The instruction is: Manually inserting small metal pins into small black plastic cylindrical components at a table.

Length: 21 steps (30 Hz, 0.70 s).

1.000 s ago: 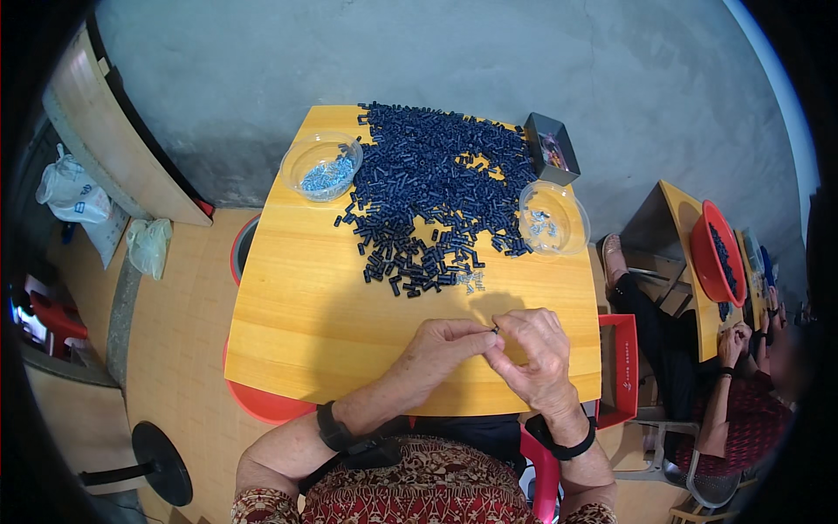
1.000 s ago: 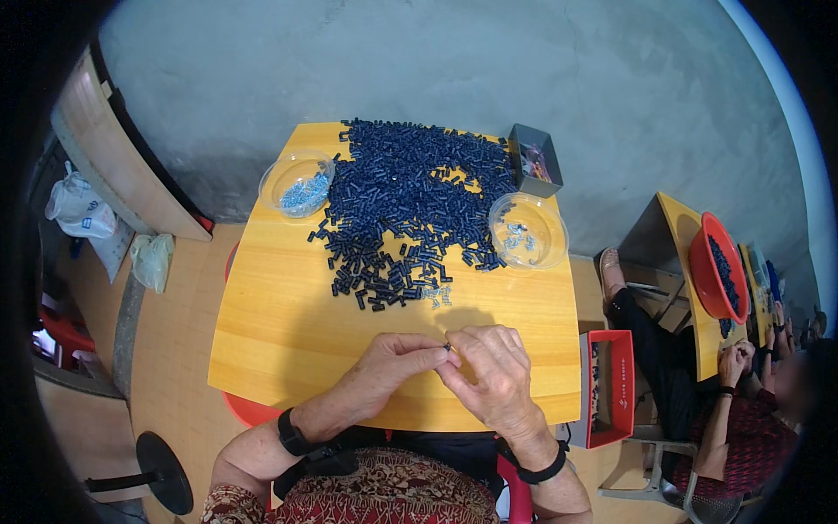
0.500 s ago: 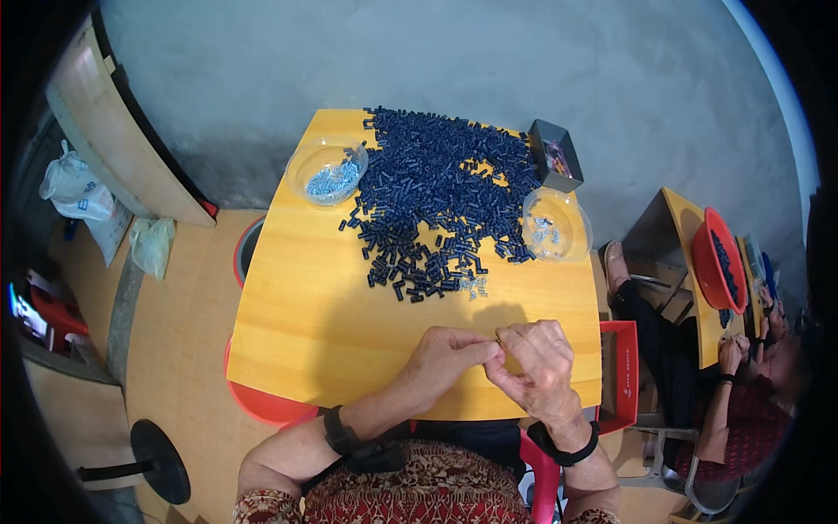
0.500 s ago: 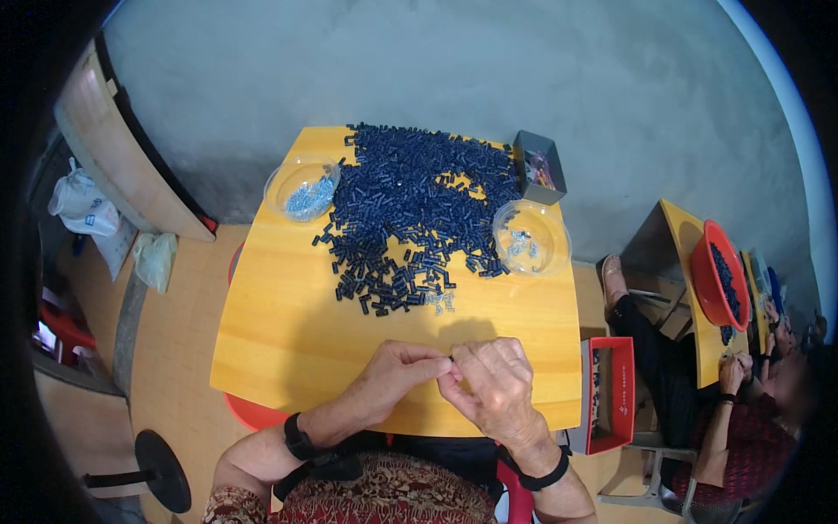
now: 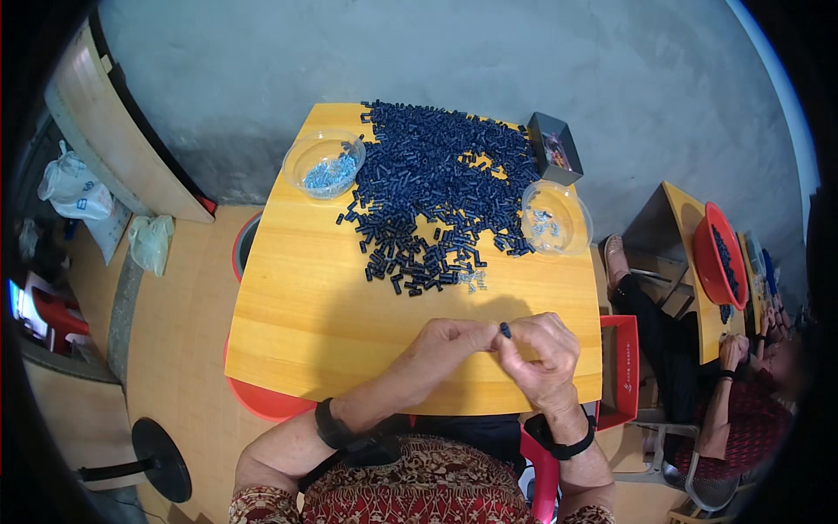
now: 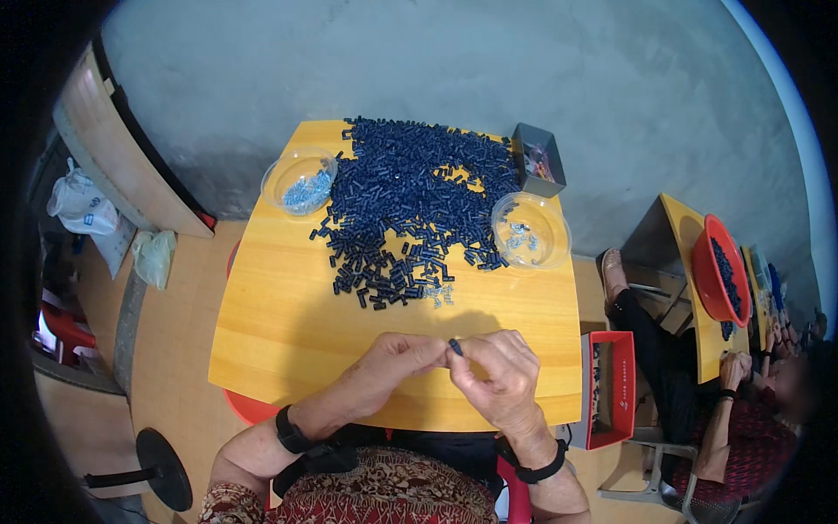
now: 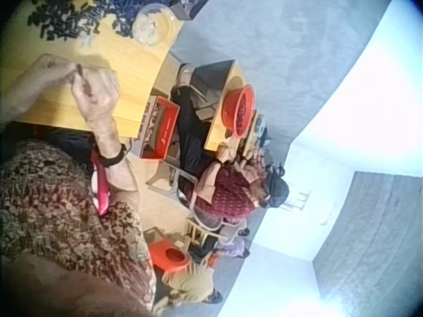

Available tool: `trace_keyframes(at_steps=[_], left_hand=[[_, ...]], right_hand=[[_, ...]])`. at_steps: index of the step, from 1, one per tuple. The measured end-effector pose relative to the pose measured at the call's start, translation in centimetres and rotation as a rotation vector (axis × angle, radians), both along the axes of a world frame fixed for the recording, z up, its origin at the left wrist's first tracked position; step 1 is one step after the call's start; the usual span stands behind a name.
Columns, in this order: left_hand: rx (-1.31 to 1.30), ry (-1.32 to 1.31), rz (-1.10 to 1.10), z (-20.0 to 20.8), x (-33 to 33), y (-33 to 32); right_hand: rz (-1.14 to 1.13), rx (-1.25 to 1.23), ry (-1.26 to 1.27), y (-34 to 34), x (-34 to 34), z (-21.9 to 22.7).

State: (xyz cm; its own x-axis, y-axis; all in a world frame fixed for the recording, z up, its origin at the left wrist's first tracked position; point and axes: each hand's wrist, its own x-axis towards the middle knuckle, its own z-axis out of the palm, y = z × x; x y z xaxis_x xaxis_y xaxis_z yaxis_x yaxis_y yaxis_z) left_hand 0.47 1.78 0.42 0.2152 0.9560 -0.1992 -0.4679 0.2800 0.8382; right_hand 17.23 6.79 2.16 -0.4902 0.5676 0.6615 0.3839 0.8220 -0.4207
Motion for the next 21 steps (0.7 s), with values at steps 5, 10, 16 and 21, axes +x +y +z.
trace_keyframes(at_steps=[5,10,16,21], left_hand=[[0.037,0.169,-0.008,-1.2,-0.4,0.3],[0.163,0.29,0.16,-0.7,-0.1,-0.8],[0.166,0.522,0.391,0.9,-6.2,-2.1],[0.099,0.395,0.987,0.3,-19.0,-6.1]], right_hand=[[-0.025,-0.046,-0.038,0.1,-0.1,0.1],[0.052,-0.195,-0.129,-0.4,-0.2,-0.5],[0.165,-0.255,-0.088,-0.8,-2.1,0.8],[0.08,-0.326,-0.187,0.4,-0.2,1.3]])
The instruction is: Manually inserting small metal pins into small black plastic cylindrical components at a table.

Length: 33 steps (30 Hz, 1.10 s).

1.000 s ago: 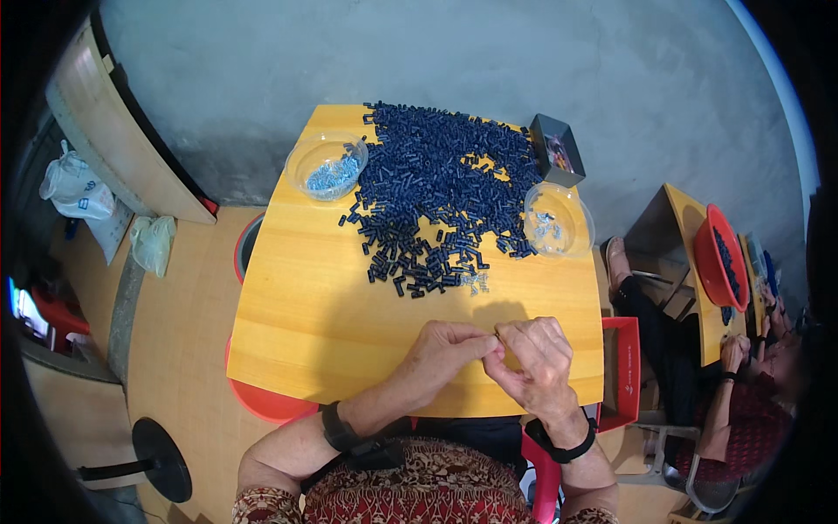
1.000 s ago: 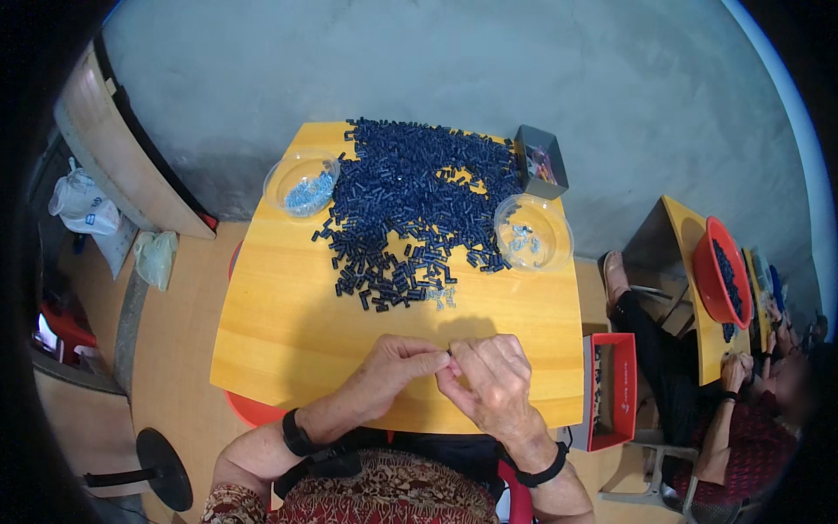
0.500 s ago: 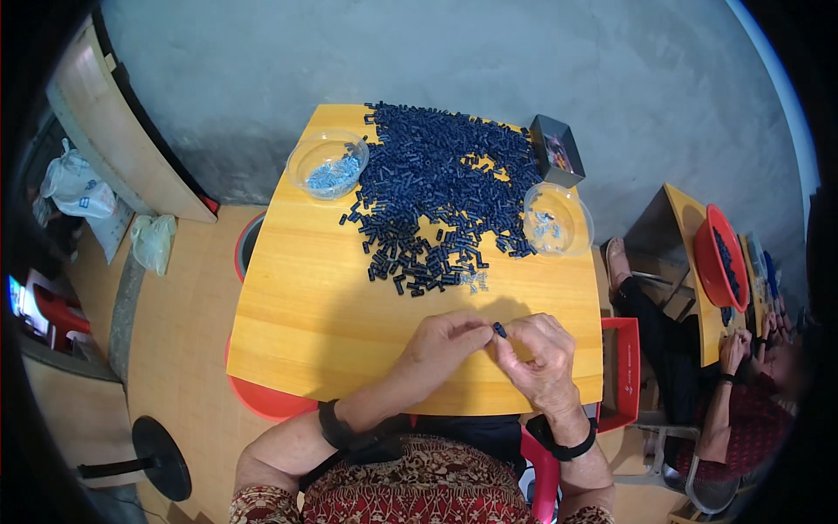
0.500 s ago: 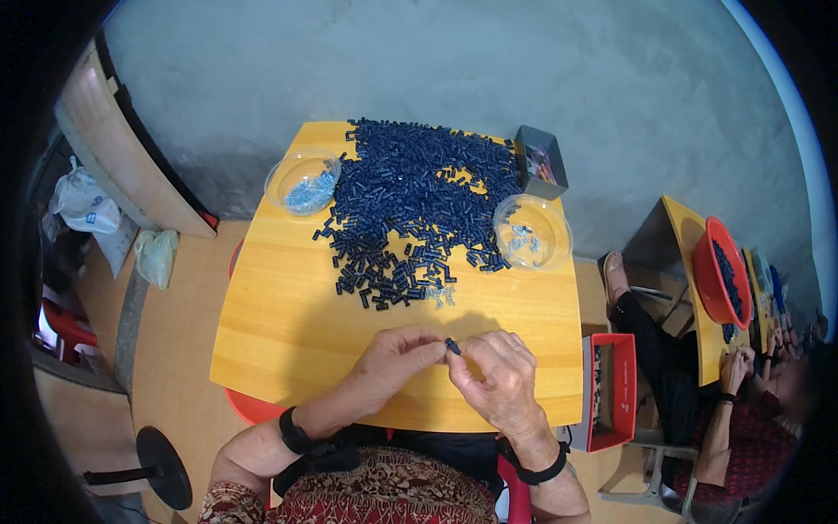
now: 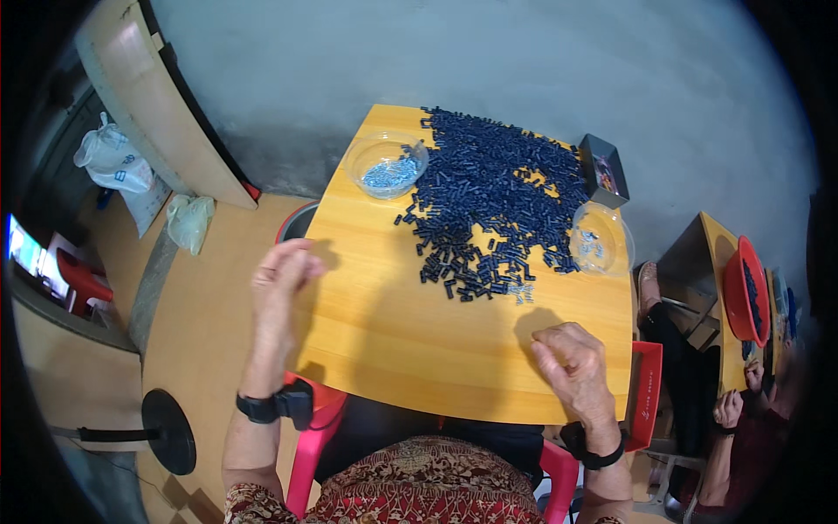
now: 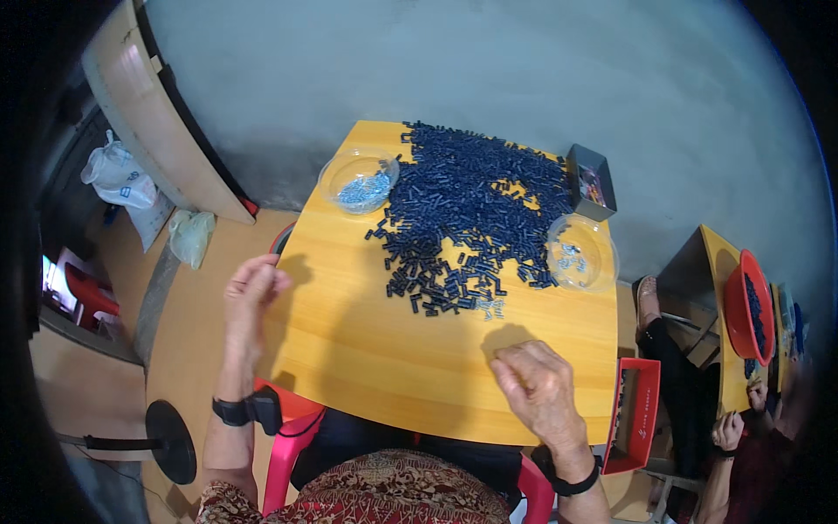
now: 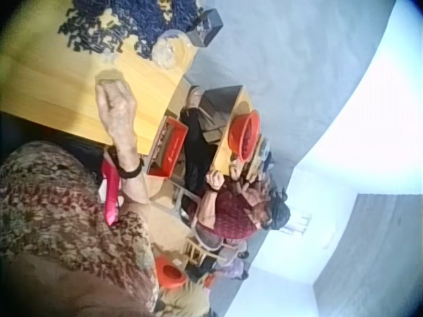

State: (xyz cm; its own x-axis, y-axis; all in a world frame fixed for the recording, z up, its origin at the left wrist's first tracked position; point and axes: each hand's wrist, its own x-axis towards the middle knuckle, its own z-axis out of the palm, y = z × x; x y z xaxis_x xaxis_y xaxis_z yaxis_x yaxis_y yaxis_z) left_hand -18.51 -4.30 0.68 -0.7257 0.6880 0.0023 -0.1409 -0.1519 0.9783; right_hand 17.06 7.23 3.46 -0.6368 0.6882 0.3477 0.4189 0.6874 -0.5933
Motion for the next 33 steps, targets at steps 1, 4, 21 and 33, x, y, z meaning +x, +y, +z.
trace_keyframes(at_steps=[1,4,21,33], left_hand=[[-0.039,0.008,0.064,-1.0,-2.4,-1.3],[-0.151,-0.021,0.145,-6.0,-8.1,-4.6],[-0.393,-0.098,0.216,-9.0,-10.8,-7.9],[-0.269,0.188,-0.665,1.4,4.6,0.5]], right_hand=[[-0.018,-0.015,0.002,0.1,-0.1,0.2],[-0.049,-0.061,-0.004,0.6,-0.3,-0.2],[-0.123,-0.111,-0.059,2.7,-2.0,-0.2],[0.233,0.204,-0.145,3.0,-10.1,-1.5]])
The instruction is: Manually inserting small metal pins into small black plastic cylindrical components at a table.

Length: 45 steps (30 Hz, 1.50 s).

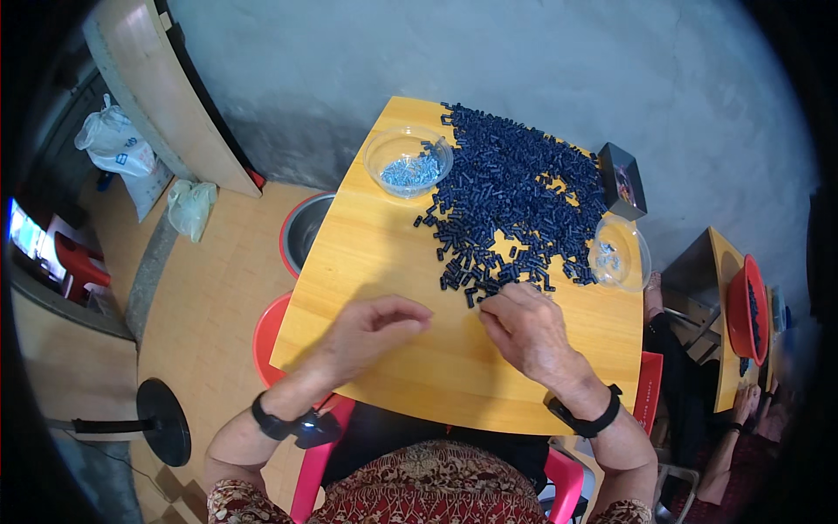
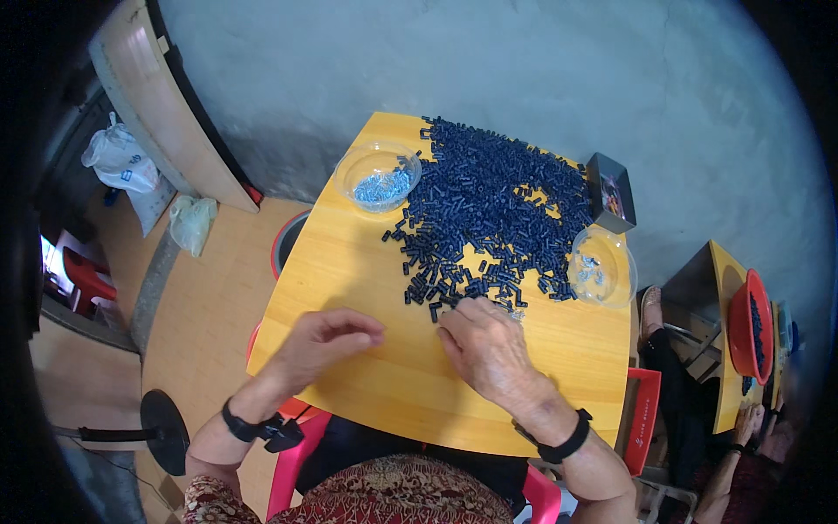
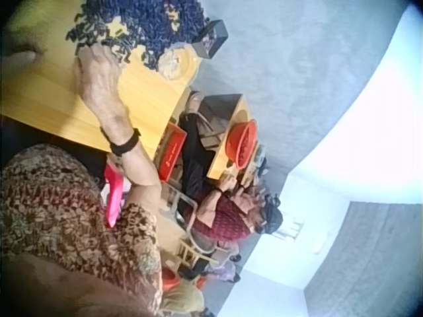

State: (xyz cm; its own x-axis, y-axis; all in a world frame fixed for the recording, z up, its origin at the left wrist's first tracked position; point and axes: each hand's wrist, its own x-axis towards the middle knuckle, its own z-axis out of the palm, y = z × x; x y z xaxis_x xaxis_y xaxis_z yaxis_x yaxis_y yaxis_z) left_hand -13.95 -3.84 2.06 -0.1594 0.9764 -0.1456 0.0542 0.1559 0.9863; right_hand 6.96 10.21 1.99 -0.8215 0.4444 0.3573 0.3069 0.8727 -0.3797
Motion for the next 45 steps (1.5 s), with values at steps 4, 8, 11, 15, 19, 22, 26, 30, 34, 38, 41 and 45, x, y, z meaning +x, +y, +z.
trace_keyframes(at_steps=[4,8,11,15,19,22,26,30,34,38,41,45], left_hand=[[-0.099,-0.221,-0.036,-1.3,1.7,1.3],[-0.151,-0.247,-0.027,-2.2,1.7,1.9],[-0.131,-0.273,-0.025,-2.4,2.0,2.2],[-0.065,-0.291,0.014,-3.6,2.7,2.7],[-0.047,-0.263,0.012,-2.7,3.4,2.9],[-0.067,-0.28,-0.058,-1.4,4.1,3.0],[-0.075,-0.346,-0.147,-0.4,4.8,3.0],[-0.061,-0.467,-0.152,-1.0,6.2,3.2],[-0.111,-0.536,-0.178,-0.3,7.9,3.7],[-0.184,-0.503,-0.209,0.5,9.3,4.5],[-0.195,-0.55,-0.176,0.8,10.2,4.7],[-0.168,-0.637,-0.195,0.5,11.2,4.7]], right_hand=[[-0.02,0.047,-0.049,0.2,-1.5,-1.0],[-0.039,0.126,-0.088,0.7,-2.2,-1.9],[-0.039,0.134,-0.106,0.8,-2.5,-2.2],[-0.044,0.102,-0.049,0.5,-2.4,-2.1],[-0.02,-0.057,0.02,-1.4,-1.0,0.6],[0.001,-0.113,0.088,-2.7,0.2,1.9],[0.037,-0.115,0.174,-3.3,1.7,2.6],[-0.08,-0.292,0.301,-3.8,3.3,2.7],[-0.124,-0.212,0.332,-4.1,5.2,2.9],[-0.126,-0.131,0.39,-3.7,6.4,2.8],[-0.139,-0.126,0.404,-3.9,7.2,3.5],[-0.168,0.116,0.364,-4.1,7.6,3.5]])
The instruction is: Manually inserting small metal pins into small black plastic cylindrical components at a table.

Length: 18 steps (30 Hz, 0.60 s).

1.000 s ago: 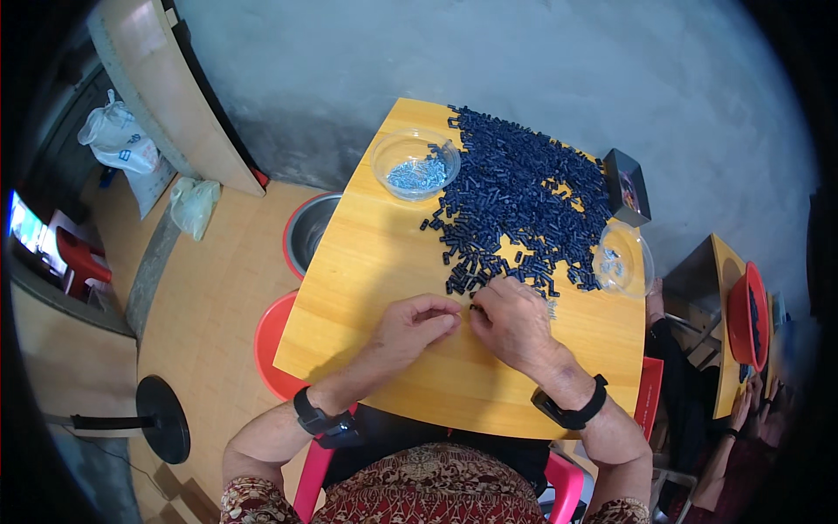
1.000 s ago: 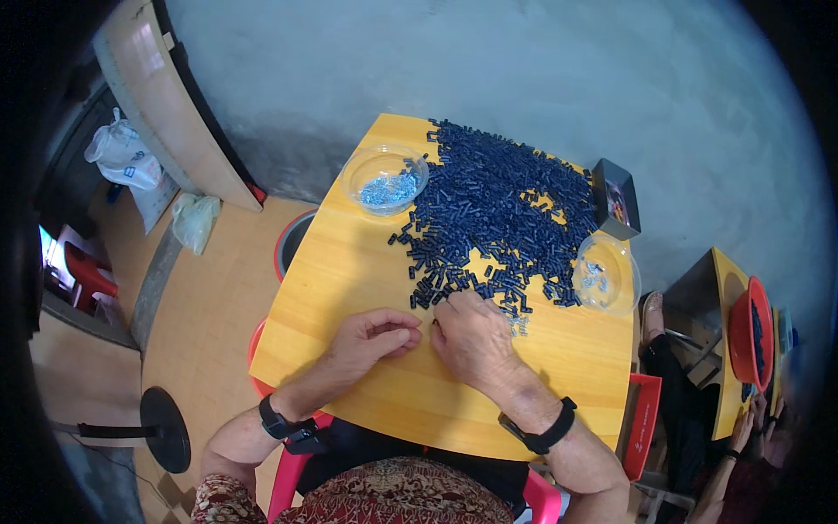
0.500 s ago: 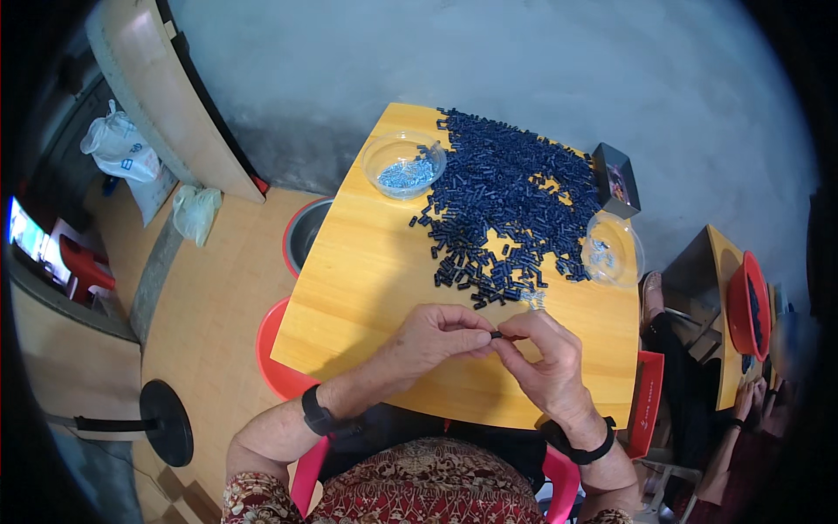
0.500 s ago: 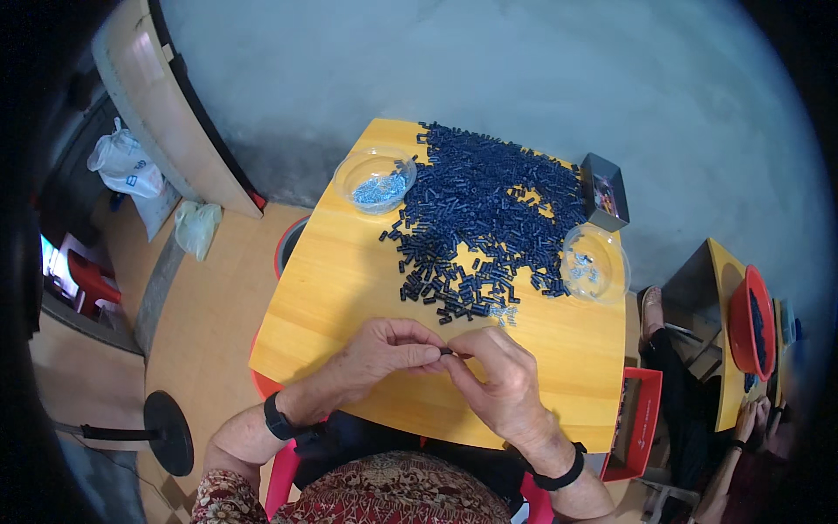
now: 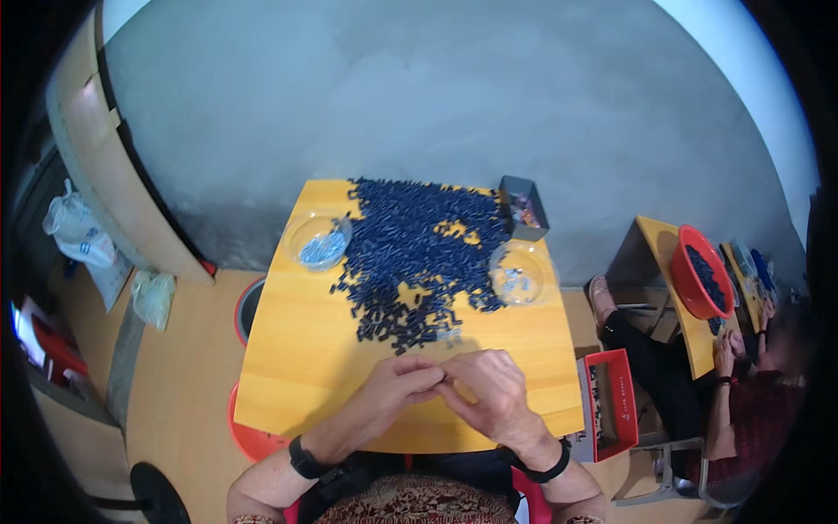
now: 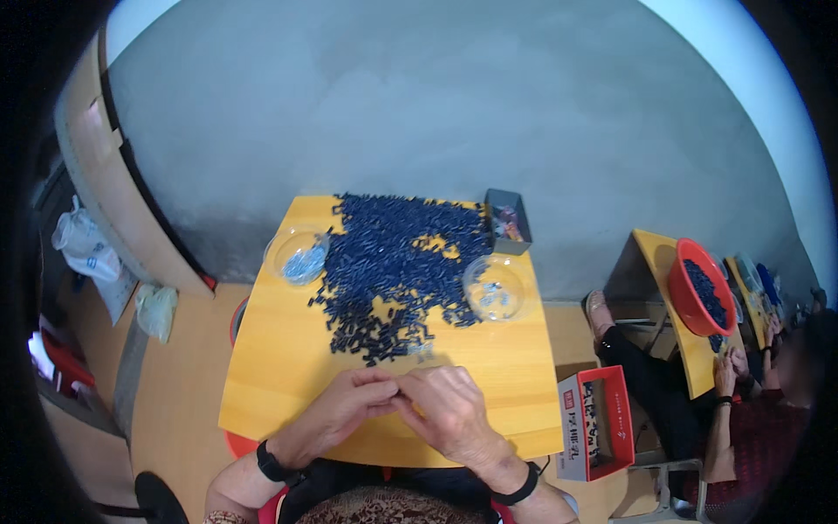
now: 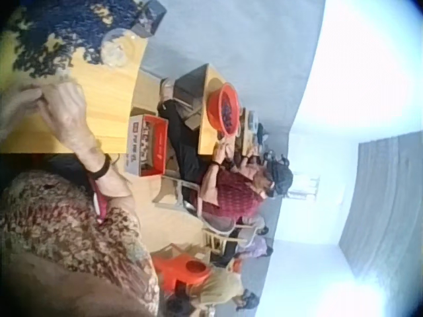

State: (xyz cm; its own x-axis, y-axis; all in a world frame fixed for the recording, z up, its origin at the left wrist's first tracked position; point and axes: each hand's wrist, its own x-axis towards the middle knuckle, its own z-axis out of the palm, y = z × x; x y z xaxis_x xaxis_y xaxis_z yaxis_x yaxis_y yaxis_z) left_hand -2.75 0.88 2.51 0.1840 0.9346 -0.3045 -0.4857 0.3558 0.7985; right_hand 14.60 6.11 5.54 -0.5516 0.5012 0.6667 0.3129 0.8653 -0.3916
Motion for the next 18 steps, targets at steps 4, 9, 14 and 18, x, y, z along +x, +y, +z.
trace_keyframes(at_steps=[4,9,14,18], left_hand=[[-0.065,0.017,0.01,-0.6,0.3,-0.5],[-0.034,-0.122,0.075,-1.3,0.5,-0.4],[-0.026,-0.212,0.132,-0.1,1.5,0.5],[-0.006,-0.271,0.129,-0.7,1.7,0.8]], right_hand=[[-0.012,0.027,-0.025,-0.2,0.4,-0.8],[0.099,-0.16,-0.014,-0.1,0.5,-1.1],[0.036,-0.168,0.044,0.2,0.9,-0.7],[-0.009,-0.129,0.093,0.5,0.7,-0.7]])
